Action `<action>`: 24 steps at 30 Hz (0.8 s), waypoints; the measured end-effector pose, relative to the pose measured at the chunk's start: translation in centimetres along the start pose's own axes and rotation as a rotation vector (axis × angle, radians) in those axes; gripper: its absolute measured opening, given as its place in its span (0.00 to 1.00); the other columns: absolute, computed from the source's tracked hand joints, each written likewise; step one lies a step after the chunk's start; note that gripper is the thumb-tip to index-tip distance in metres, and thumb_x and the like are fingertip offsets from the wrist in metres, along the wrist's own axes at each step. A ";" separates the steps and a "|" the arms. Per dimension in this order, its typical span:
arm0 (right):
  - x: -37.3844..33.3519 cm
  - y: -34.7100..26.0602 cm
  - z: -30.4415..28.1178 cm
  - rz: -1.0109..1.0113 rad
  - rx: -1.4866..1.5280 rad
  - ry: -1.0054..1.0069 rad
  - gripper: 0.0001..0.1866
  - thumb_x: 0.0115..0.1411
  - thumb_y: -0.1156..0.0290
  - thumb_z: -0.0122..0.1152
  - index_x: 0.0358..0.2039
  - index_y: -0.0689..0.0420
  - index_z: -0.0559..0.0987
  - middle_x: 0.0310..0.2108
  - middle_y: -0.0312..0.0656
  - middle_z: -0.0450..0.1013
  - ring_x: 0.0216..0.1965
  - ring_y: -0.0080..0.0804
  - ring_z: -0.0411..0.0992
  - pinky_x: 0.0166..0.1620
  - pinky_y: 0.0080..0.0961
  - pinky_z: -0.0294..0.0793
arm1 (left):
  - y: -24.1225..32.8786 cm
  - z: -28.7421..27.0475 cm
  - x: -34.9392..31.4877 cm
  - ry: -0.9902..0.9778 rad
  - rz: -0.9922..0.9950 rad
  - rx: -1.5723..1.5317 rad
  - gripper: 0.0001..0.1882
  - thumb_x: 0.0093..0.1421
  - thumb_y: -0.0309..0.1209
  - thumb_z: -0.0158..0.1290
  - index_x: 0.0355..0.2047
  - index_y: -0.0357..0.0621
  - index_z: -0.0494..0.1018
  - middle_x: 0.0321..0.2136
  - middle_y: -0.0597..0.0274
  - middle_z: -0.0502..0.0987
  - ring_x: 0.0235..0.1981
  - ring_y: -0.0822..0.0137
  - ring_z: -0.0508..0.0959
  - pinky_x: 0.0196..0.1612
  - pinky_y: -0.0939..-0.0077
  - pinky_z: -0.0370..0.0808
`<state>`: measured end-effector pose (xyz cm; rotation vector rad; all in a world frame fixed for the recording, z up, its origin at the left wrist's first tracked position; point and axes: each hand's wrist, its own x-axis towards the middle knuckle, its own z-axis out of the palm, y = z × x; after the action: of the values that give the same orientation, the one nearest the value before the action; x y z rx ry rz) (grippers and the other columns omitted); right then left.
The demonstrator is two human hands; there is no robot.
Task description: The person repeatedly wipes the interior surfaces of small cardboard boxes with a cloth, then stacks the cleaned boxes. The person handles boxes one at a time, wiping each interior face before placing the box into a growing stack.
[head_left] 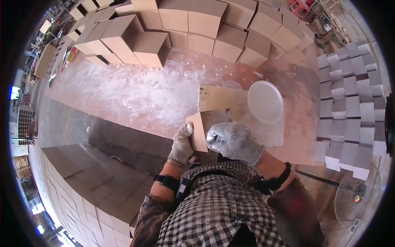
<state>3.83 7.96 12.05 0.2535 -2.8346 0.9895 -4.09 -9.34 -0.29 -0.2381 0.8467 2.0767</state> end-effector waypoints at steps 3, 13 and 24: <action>-1.3 -0.1 -0.6 0.118 0.060 -0.001 0.08 0.50 0.65 0.64 0.28 0.54 0.78 0.27 0.43 0.75 0.31 0.44 0.74 0.36 0.36 0.74 | -0.3 1.0 -0.3 0.000 0.010 0.031 0.28 0.55 0.41 0.58 0.50 0.36 0.68 0.43 0.59 0.75 0.42 0.66 0.77 0.47 0.69 0.75; -0.2 -0.5 -2.3 -0.447 -0.346 -0.286 0.07 0.43 0.65 0.55 0.24 0.50 0.74 0.26 0.37 0.69 0.33 0.34 0.70 0.35 0.32 0.70 | 0.2 1.0 -0.1 0.009 -0.032 -0.034 0.28 0.55 0.39 0.58 0.52 0.35 0.68 0.43 0.55 0.76 0.42 0.62 0.77 0.47 0.66 0.76; -0.3 -3.1 0.8 -0.180 -0.764 0.090 0.10 0.49 0.67 0.54 0.34 0.51 0.74 0.31 0.37 0.70 0.33 0.35 0.69 0.37 0.36 0.68 | -0.5 -0.9 0.8 -0.009 -0.096 -0.160 0.29 0.54 0.40 0.58 0.52 0.35 0.68 0.43 0.56 0.76 0.44 0.62 0.77 0.50 0.66 0.74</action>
<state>4.71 5.06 13.25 0.3473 -2.7940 -0.1393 -4.29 -9.17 -1.55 -0.3486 0.6512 2.0553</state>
